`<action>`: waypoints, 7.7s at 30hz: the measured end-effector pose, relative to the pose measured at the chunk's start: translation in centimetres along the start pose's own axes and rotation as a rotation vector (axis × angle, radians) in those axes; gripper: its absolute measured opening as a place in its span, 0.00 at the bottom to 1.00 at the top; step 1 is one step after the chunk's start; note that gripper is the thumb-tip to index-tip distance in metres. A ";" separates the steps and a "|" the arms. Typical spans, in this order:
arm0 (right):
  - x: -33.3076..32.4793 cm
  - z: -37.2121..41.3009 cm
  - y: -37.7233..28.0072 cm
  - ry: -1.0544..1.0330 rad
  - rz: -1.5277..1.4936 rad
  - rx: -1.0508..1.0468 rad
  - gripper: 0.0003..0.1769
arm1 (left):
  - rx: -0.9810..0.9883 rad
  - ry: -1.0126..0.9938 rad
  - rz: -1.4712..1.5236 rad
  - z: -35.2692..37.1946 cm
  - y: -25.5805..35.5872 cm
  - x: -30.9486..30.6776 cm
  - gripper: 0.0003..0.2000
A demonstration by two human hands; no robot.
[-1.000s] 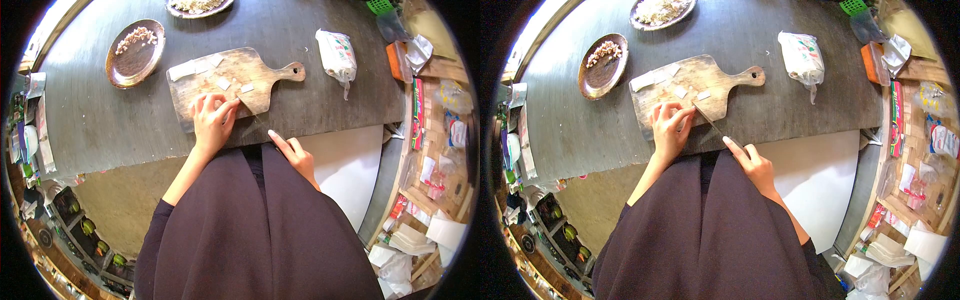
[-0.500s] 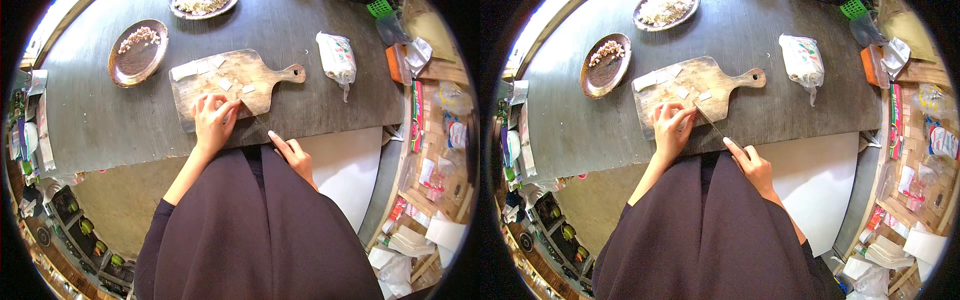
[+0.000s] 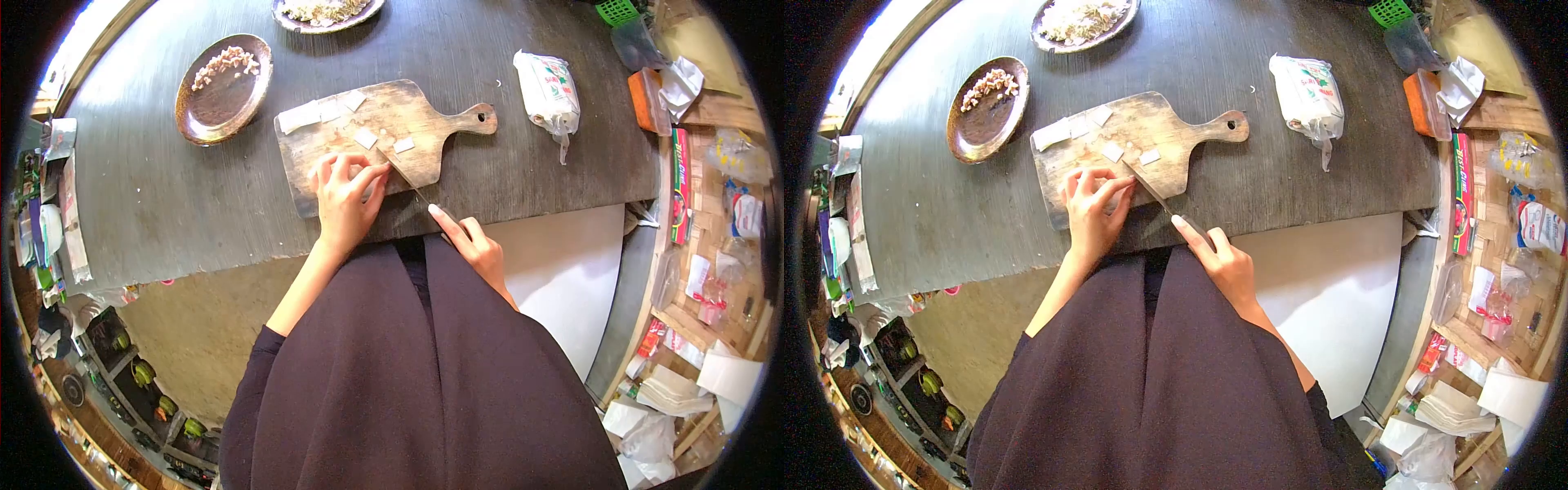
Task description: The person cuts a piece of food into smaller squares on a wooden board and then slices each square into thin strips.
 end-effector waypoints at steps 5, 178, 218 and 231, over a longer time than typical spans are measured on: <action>-0.9 -0.3 -0.3 0.121 -0.034 -0.009 0.33 | -0.021 -0.028 0.023 0.0 -0.1 0.0 0.13; -1.4 1.2 -0.6 0.033 -0.153 -0.016 0.34 | -0.012 0.047 0.068 0.1 -0.3 -0.4 0.08; -0.4 0.6 -0.4 0.074 -0.083 -0.044 0.31 | -0.019 0.050 0.075 0.4 -0.8 -0.3 0.09; 0.6 -0.4 -0.6 0.026 -0.084 -0.032 0.33 | -0.023 0.075 0.046 0.5 -0.8 -0.5 0.09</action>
Point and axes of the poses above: each hand's wrist, its own z-axis away from the middle knuckle, its own x-axis out of the palm, y = z × x, the point moved 8 cm from there along -z, towards the middle knuckle, and after that the axes turned 14 degrees about -x, right-handed, at the moved point
